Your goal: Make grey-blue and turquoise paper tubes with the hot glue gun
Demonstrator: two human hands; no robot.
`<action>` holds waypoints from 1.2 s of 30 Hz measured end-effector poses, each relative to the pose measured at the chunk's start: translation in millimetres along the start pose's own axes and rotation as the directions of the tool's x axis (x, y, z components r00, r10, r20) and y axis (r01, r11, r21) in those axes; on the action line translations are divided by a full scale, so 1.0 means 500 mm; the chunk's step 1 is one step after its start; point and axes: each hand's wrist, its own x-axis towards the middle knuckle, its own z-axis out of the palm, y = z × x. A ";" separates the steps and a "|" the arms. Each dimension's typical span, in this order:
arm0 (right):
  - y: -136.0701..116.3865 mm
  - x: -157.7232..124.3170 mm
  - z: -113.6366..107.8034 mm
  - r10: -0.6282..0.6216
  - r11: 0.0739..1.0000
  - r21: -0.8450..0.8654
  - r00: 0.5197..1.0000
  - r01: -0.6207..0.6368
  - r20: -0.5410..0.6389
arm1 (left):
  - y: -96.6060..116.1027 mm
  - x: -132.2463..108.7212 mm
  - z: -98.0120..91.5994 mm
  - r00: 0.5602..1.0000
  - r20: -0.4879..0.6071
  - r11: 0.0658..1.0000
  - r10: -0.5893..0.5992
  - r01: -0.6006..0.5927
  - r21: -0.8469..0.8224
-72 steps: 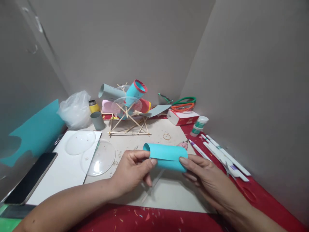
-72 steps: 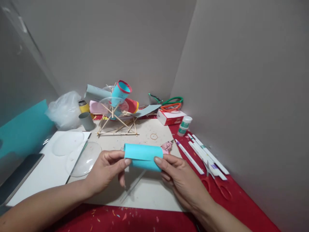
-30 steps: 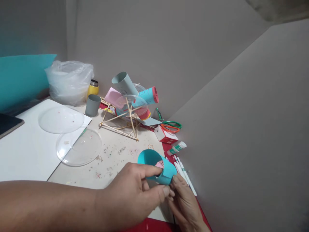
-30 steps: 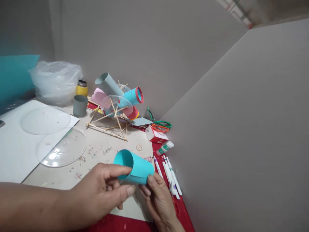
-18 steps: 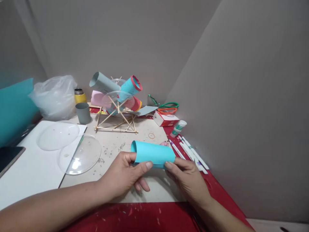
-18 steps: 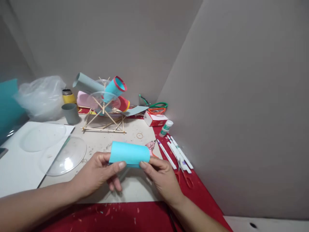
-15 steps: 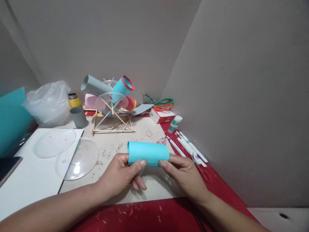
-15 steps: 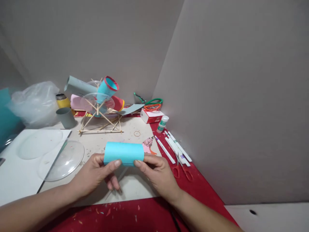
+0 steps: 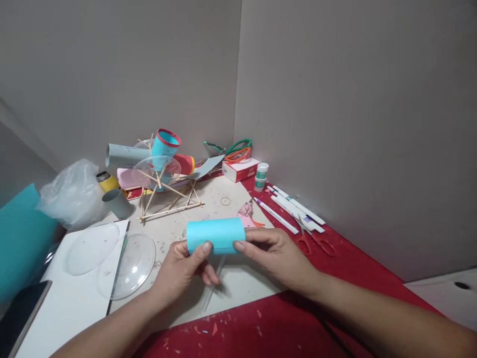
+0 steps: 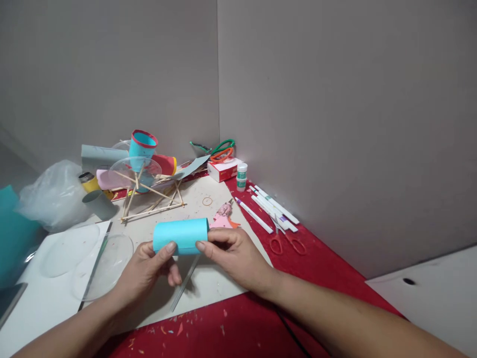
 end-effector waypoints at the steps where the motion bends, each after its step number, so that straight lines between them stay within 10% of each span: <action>1: 0.000 -0.001 0.000 0.002 1.000 -0.004 1.000 -0.002 0.000 | -0.001 -0.001 0.000 1.000 -0.003 1.000 0.001 -0.001 0.002; 36: 0.003 0.003 0.002 -0.039 0.998 -0.052 0.998 0.036 -0.055 | -0.004 0.010 -0.004 1.000 -0.017 0.999 -0.010 0.010 -0.032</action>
